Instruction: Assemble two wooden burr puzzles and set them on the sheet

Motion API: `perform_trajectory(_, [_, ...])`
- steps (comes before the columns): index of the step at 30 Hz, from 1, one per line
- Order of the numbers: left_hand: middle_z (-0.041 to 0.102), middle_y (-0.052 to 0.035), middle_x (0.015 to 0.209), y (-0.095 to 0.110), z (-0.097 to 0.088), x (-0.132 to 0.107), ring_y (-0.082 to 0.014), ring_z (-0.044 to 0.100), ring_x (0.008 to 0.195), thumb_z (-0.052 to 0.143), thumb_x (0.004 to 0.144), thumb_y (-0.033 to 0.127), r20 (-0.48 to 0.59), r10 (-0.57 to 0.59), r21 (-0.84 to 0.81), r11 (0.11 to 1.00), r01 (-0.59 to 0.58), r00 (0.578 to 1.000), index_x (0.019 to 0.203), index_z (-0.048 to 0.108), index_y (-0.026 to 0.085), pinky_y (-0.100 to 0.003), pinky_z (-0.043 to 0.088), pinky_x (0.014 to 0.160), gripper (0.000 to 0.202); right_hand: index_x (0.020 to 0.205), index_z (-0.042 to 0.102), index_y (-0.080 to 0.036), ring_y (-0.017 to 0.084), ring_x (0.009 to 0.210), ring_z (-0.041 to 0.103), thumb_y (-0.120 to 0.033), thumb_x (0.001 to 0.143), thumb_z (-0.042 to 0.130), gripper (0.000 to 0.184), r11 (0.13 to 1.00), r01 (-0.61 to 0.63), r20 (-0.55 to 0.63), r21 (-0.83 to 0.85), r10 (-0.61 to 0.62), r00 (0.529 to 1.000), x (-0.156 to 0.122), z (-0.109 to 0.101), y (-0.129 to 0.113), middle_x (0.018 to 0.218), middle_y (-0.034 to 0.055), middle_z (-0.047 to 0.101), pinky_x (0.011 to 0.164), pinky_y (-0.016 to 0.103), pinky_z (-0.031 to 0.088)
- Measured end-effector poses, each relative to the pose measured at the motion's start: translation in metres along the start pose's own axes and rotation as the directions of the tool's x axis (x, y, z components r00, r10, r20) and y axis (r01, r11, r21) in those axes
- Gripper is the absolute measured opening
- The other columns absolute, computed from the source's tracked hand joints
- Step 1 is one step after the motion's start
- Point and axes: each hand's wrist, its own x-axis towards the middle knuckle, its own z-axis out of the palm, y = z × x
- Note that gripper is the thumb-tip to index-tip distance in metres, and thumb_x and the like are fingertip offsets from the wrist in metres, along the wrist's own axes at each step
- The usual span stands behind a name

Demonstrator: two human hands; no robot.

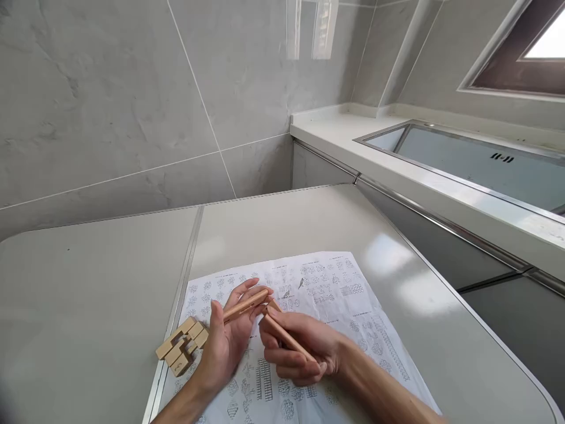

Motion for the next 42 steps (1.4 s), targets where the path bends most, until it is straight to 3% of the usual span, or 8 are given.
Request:
perform_trajectory(7, [0.061, -0.0159, 0.155, 0.007, 0.004, -0.008, -0.0364, 0.054, 0.149, 0.039, 0.104, 0.080, 0.194, -0.088, -0.078, 0.991, 0.105, 0.977, 0.157, 0.050, 0.028, -0.058, 0.037, 0.129, 0.074, 0.076, 0.036, -0.025, 0.002, 0.024, 0.022, -0.073, 0.097, 0.066, 0.061, 0.972, -0.053, 0.176, 0.229, 0.012, 0.984, 0.013, -0.008, 0.029, 0.048, -0.0128, 0.050, 0.027, 0.011, 0.024])
perform_trajectory(10, [0.061, -0.0169, 0.157, 0.012, 0.007, -0.009, -0.0383, 0.058, 0.145, 0.037, 0.110, 0.071, 0.187, -0.153, -0.088, 0.981, 0.172, 0.970, 0.153, 0.056, 0.025, -0.058, 0.040, 0.127, 0.066, 0.077, 0.039, -0.024, 0.004, 0.027, 0.031, -0.052, 0.098, 0.071, 0.047, 0.954, -0.063, 0.372, 0.293, -0.053, 0.927, 0.020, -0.017, 0.038, 0.054, -0.0112, 0.056, 0.029, 0.012, 0.034])
perform_trajectory(14, [0.059, -0.0146, 0.161, 0.019, 0.010, -0.007, -0.0393, 0.063, 0.141, 0.040, 0.115, 0.052, 0.204, -0.175, -0.054, 0.980, 0.189, 0.963, 0.138, 0.070, 0.021, -0.057, 0.044, 0.125, 0.050, 0.076, 0.045, -0.022, 0.005, 0.029, 0.036, -0.028, 0.094, 0.066, 0.029, 0.941, -0.076, 0.410, 0.329, -0.070, 0.910, 0.022, -0.024, 0.041, 0.057, -0.0095, 0.061, 0.030, 0.012, 0.038])
perform_trajectory(21, [0.060, -0.0147, 0.161, 0.022, 0.004, -0.003, -0.0397, 0.070, 0.134, 0.066, 0.109, 0.036, 0.227, -0.173, -0.028, 0.982, 0.185, 0.958, 0.141, 0.072, 0.025, -0.055, 0.052, 0.119, 0.034, 0.067, 0.054, -0.017, 0.004, 0.028, 0.036, -0.023, 0.094, 0.061, 0.029, 0.938, -0.090, 0.346, 0.334, -0.033, 0.938, 0.021, -0.019, 0.033, 0.052, -0.0059, 0.058, 0.027, 0.013, 0.037])
perform_trajectory(25, [0.058, -0.0149, 0.163, 0.020, 0.003, 0.000, -0.0393, 0.072, 0.133, 0.069, 0.107, 0.035, 0.141, -0.174, -0.015, 0.984, 0.178, 0.974, 0.143, 0.071, 0.026, -0.052, 0.056, 0.117, 0.037, 0.066, 0.055, -0.017, 0.005, 0.029, 0.037, -0.024, 0.097, 0.060, 0.032, 0.933, -0.008, 0.273, 0.361, -0.098, 0.957, 0.021, -0.014, 0.030, 0.053, -0.0054, 0.058, 0.027, 0.013, 0.038])
perform_trajectory(30, [0.060, -0.0132, 0.162, 0.020, 0.009, 0.000, -0.0356, 0.078, 0.122, 0.072, 0.105, 0.037, -0.004, -0.141, -0.014, 0.990, 0.141, 0.990, 0.139, 0.073, 0.025, -0.045, 0.065, 0.106, 0.036, 0.083, 0.057, -0.020, 0.007, 0.029, 0.034, -0.025, 0.093, 0.066, 0.014, 0.960, 0.001, 0.167, 0.281, -0.050, 0.985, 0.016, -0.006, 0.026, 0.054, -0.0078, 0.058, 0.026, 0.014, 0.037])
perform_trajectory(36, [0.053, -0.0123, 0.168, 0.018, 0.003, 0.004, -0.0390, 0.074, 0.128, 0.077, 0.101, 0.039, -0.210, -0.080, -0.043, 0.996, 0.073, 0.974, 0.148, 0.068, 0.028, -0.026, 0.069, 0.061, 0.049, 0.115, 0.063, -0.020, 0.007, 0.031, 0.027, -0.022, 0.092, 0.065, 0.023, 0.999, 0.035, -0.098, 0.005, -0.034, 0.995, 0.002, 0.019, 0.000, 0.054, -0.0116, 0.053, 0.027, 0.013, 0.032])
perform_trajectory(42, [0.058, -0.0097, 0.165, 0.016, 0.000, 0.005, -0.0363, 0.071, 0.134, 0.077, 0.101, 0.037, -0.244, -0.033, -0.082, 0.997, 0.014, 0.969, 0.143, 0.072, 0.027, -0.043, 0.059, 0.114, 0.043, 0.102, 0.066, -0.018, 0.005, 0.029, 0.023, -0.063, 0.105, 0.059, 0.046, 0.981, -0.035, -0.257, -0.192, -0.016, 0.966, -0.007, 0.029, -0.013, 0.045, -0.0129, 0.043, 0.026, 0.014, 0.024])
